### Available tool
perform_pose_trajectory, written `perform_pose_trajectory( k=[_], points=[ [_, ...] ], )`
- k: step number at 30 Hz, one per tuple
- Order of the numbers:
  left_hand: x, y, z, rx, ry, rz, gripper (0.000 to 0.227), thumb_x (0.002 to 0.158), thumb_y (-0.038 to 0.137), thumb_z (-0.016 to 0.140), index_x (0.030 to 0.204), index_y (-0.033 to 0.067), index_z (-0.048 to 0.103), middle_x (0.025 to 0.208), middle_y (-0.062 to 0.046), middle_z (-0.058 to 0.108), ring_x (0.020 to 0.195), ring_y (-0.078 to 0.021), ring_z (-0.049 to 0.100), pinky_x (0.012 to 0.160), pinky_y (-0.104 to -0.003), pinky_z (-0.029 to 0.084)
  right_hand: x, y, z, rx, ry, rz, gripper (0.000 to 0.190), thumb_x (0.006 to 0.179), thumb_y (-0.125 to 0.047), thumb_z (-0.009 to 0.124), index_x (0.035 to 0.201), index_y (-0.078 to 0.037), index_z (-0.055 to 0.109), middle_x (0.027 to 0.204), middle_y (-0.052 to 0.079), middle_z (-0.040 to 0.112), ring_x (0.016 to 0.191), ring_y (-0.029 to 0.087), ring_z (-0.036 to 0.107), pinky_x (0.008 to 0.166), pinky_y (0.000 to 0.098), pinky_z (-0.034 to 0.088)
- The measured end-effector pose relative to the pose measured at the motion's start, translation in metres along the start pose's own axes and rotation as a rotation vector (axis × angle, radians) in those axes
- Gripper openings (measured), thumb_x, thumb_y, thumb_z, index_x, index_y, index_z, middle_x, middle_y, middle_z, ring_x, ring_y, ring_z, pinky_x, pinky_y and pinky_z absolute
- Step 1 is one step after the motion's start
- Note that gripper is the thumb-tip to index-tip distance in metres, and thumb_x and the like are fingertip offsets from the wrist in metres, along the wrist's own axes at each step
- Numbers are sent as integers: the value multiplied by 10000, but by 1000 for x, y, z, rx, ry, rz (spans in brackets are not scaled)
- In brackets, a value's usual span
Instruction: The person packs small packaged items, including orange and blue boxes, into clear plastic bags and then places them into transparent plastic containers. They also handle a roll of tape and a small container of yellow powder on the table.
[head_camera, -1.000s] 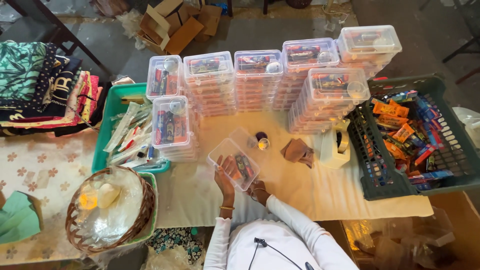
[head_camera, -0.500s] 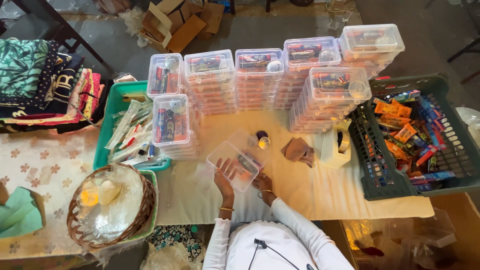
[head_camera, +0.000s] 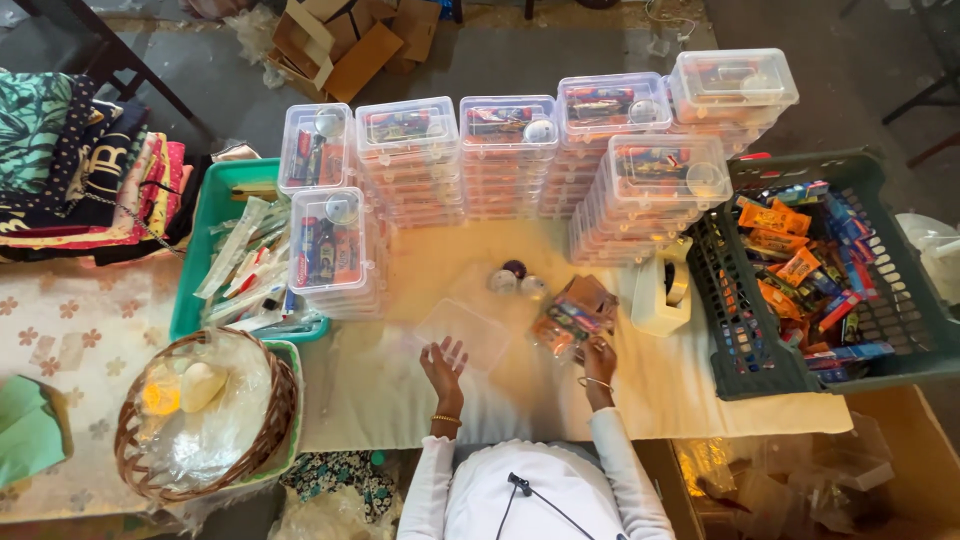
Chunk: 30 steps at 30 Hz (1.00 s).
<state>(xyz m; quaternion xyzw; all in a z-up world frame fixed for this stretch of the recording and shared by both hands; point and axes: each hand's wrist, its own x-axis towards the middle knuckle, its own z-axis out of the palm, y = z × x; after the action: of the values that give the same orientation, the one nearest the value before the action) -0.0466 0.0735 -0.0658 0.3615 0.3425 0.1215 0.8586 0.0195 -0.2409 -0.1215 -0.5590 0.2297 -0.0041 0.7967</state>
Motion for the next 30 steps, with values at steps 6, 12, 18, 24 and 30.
perform_pose_trajectory(
  k=[6, 12, 18, 24, 30],
  points=[
    [44, -69, -24, 55, -8, 100, 810, 1018, 221, 653, 1610, 157, 104, 1465, -277, 492, 1307, -425, 553, 963, -461, 491, -24, -60, 4, -64, 89, -214, 55, 904, -59, 637, 933, -92, 605, 879, 17, 690, 774, 120, 711, 640, 305, 603],
    [-23, 16, 21, 986, -20, 719, 1213, 670, 118, 915, 1550, 102, 80, 1576, -253, -1, 1429, -486, 136, 1119, -617, 280, -20, -66, 4, -41, 121, -315, 78, 909, -26, 650, 926, -66, 585, 858, 25, 657, 741, 120, 646, 619, 299, 600],
    [-7, 22, -1, 1738, -210, 737, 667, 728, -8, 816, 1341, 180, 632, 1650, -88, 271, 1486, -394, 281, 1092, -599, 331, -18, -67, 22, -46, 64, -309, 85, 892, -16, 642, 938, -75, 603, 848, -6, 627, 737, 97, 632, 616, 282, 589],
    [-18, 32, 13, 1372, -164, 836, 324, 686, 151, 894, 968, 115, 739, 1409, -37, 546, 1184, -359, 531, 969, -448, 516, -21, -71, 48, -86, -9, -344, 97, 903, -22, 664, 937, -81, 595, 896, -21, 628, 775, 83, 630, 601, 268, 596],
    [-29, 26, 38, 1364, -94, 837, 426, 666, 223, 921, 1002, 100, 690, 1309, -72, 535, 1072, -371, 527, 873, -471, 510, 12, -44, 67, -166, -96, -391, 79, 918, -50, 657, 937, -85, 589, 945, -29, 638, 797, 84, 654, 576, 274, 593]
  ],
)
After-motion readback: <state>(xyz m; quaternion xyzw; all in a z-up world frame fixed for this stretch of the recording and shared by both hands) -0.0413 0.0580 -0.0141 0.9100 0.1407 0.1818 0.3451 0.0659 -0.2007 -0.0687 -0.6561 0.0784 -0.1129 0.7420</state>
